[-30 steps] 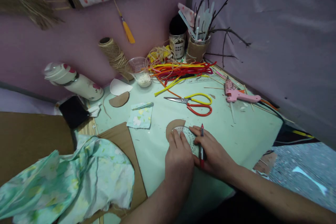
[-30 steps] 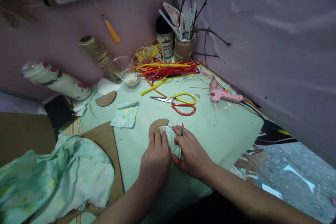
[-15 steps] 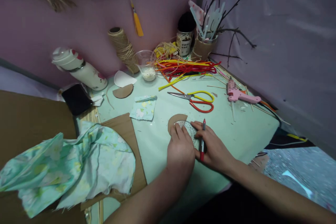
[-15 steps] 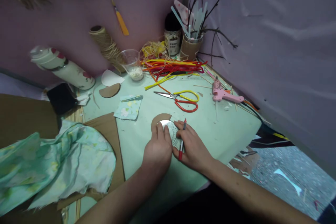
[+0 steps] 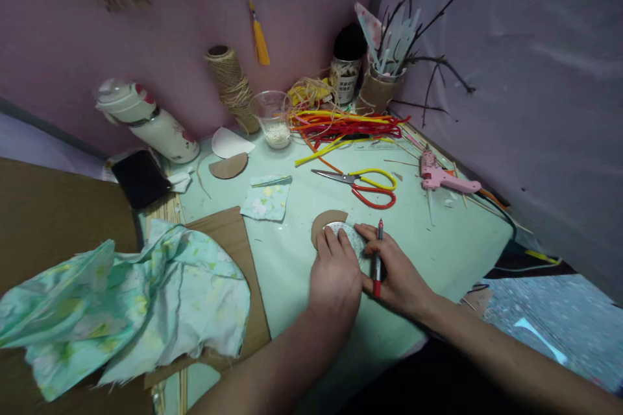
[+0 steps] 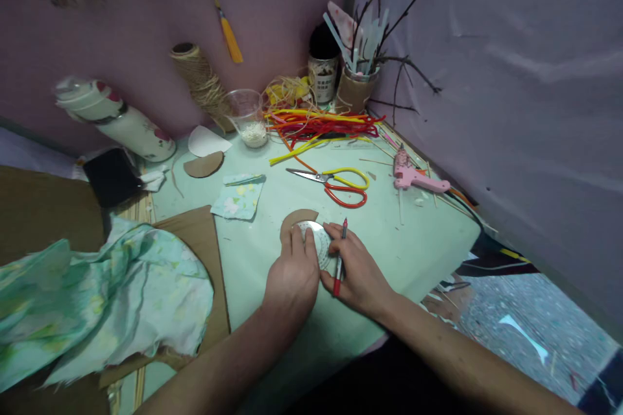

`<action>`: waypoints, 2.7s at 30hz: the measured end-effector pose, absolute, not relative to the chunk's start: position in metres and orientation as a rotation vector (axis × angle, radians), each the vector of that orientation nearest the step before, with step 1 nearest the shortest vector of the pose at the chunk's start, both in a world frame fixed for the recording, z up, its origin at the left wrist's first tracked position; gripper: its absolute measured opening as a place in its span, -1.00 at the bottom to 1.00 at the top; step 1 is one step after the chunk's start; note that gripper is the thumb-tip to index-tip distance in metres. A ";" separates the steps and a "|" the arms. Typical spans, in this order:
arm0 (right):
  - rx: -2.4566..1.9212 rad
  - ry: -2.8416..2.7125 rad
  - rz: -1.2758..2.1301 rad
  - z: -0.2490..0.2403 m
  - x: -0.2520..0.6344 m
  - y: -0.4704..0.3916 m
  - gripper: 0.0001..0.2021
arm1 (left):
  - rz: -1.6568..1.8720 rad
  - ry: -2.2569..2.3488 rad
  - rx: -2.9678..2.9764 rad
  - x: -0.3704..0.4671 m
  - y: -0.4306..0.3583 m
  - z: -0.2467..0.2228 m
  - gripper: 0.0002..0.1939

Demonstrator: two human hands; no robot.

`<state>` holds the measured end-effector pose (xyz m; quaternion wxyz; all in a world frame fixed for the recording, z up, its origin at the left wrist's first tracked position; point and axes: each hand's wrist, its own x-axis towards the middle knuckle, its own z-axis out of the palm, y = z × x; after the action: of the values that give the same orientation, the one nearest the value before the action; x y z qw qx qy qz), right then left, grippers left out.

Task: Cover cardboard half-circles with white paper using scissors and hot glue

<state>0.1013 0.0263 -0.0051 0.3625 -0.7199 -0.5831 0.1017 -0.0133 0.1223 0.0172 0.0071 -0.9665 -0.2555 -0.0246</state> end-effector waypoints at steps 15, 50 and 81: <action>-1.857 -1.501 0.276 -0.006 0.102 0.026 -0.69 | -0.105 -0.744 -3.007 -0.014 0.123 0.017 -0.57; -1.887 -1.514 0.270 -0.006 0.101 0.025 -0.71 | -0.038 -0.737 -2.975 -0.014 0.121 0.004 -0.55; -1.875 -1.501 0.257 -0.006 0.101 0.027 -0.72 | -0.069 -0.779 -2.970 -0.014 0.120 0.005 -0.55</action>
<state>0.1009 0.0268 -0.0062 0.3552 -0.7255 -0.5810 0.0995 -0.0141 0.1199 0.0047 0.0352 -0.9665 -0.2533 -0.0224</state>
